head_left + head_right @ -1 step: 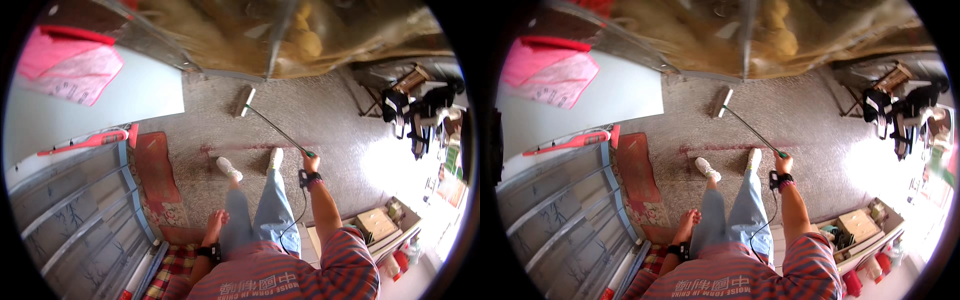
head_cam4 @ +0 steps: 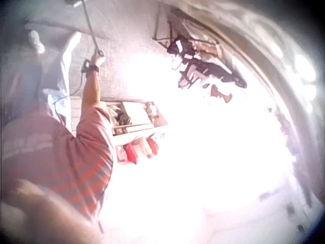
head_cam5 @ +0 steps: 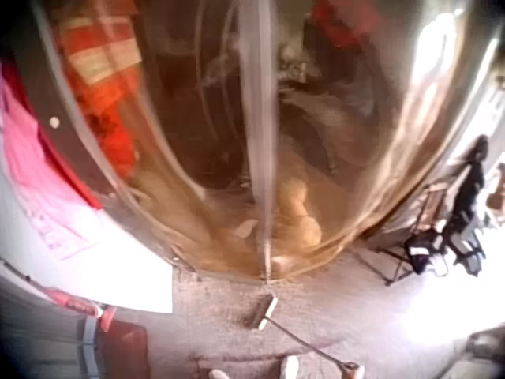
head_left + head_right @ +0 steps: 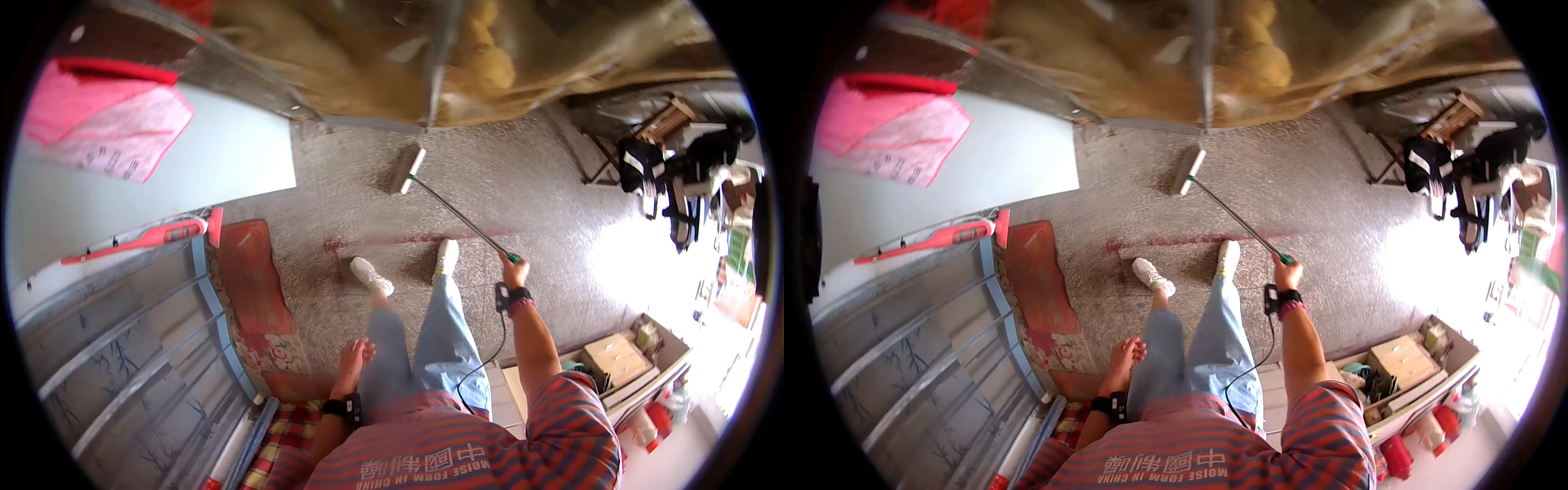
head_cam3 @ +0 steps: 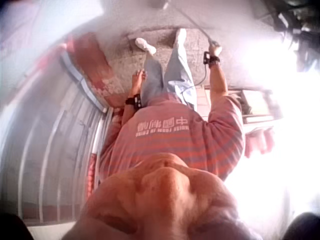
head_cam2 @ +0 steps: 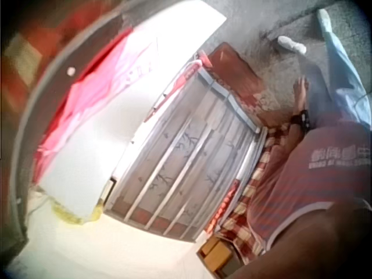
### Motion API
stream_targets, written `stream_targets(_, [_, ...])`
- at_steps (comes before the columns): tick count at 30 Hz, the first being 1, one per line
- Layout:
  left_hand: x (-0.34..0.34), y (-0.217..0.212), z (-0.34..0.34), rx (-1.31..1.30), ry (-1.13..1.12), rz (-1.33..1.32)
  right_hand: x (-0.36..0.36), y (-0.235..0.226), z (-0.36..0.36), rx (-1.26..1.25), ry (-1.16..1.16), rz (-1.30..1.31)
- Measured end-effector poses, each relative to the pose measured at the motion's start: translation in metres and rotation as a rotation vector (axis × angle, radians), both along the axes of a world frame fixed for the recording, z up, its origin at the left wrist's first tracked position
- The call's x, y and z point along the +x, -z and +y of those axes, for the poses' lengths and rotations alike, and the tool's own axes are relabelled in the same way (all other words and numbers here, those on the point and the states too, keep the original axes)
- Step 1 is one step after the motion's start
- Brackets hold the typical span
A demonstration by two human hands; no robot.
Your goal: The person scrapes a concrete floor with a squeegee, then retrieves a broom head and a pole to reattach them using green adhesive tape taken from a drawer.
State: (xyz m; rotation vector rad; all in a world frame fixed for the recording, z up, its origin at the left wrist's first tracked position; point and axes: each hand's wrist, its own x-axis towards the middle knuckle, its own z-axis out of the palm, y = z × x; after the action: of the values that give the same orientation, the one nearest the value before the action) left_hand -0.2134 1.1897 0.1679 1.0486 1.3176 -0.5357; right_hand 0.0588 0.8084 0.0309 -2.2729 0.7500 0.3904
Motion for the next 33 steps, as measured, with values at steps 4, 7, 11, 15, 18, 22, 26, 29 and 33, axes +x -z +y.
stream_targets(4, [0.057,0.014,-0.025,-0.020,0.116,-0.078,-0.023,-0.057,-0.090,0.101,0.291,0.116])
stream_targets(7, [0.097,0.000,-0.051,-0.025,0.165,-0.087,-0.014,-0.113,-0.091,0.115,0.162,-0.101])
stream_targets(11, [0.117,-0.009,-0.073,-0.041,0.264,-0.117,0.005,-0.111,-0.063,0.231,0.137,-0.085])
stream_targets(15, [0.140,-0.011,-0.074,-0.038,0.440,-0.112,0.044,-0.045,-0.031,0.068,0.108,-0.123])
stream_targets(18, [0.155,-0.009,-0.062,-0.060,0.441,-0.061,0.055,-0.052,-0.048,0.170,0.135,-0.075])
stream_targets(22, [0.185,0.011,-0.076,-0.184,0.488,-0.063,0.038,-0.130,-0.067,0.194,-0.005,-0.112])
stream_targets(26, [0.253,0.024,-0.149,-0.525,0.368,-0.131,-0.013,-0.215,-0.080,0.192,-0.050,-0.191])
stream_targets(29, [0.316,-0.003,-0.237,-0.704,0.210,0.072,-0.042,-0.287,-0.079,0.201,-0.068,-0.168])
stream_targets(33, [0.339,0.017,-0.300,-1.214,-0.313,0.078,-0.070,-0.349,-0.074,0.136,-0.166,-0.254])
